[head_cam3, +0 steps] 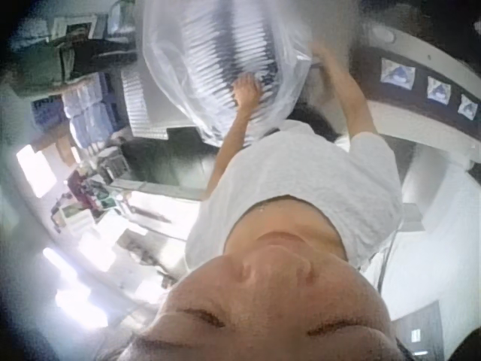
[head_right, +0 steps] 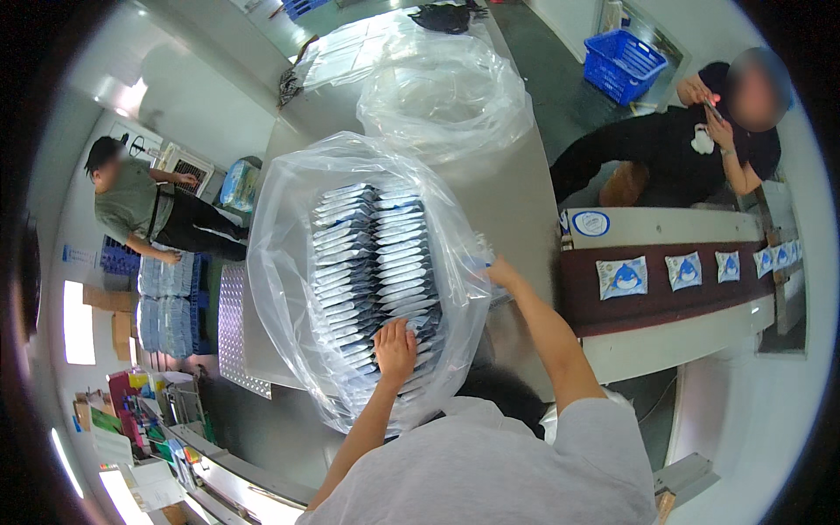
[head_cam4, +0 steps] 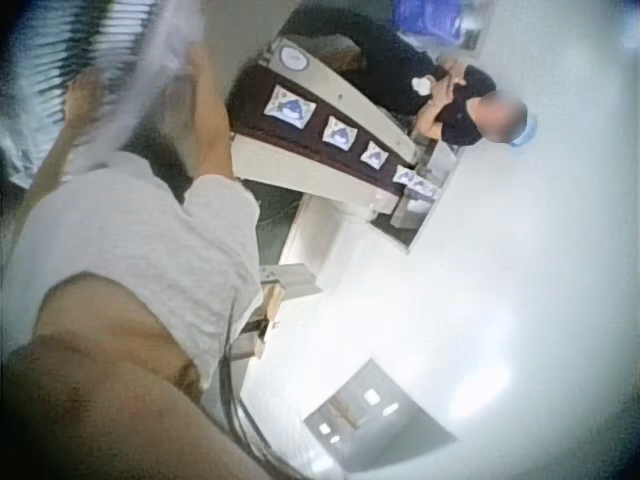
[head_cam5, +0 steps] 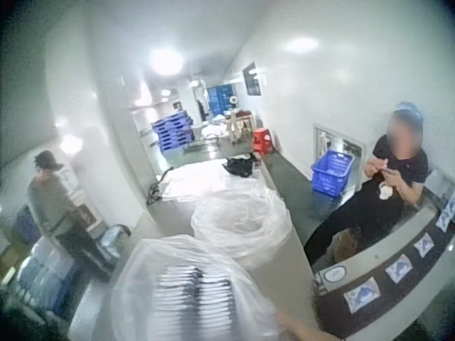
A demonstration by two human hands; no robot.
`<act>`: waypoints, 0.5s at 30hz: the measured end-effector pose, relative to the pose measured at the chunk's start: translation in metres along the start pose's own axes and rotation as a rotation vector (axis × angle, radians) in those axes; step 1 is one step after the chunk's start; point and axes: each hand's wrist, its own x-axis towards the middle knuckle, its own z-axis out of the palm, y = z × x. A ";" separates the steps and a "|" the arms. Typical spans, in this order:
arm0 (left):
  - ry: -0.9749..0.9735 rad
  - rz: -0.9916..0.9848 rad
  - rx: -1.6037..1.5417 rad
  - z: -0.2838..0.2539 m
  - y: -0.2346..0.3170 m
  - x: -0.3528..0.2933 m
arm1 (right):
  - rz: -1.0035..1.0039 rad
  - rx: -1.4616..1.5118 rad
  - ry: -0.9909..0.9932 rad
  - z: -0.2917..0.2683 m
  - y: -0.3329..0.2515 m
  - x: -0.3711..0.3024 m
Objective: The person picks up individual packets from a conveyor belt and stacks them inside a large plastic bag on a metal table.
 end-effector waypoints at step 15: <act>-0.037 0.065 -0.129 -0.021 0.012 -0.017 | -1.064 -0.714 0.281 0.015 -0.192 -0.183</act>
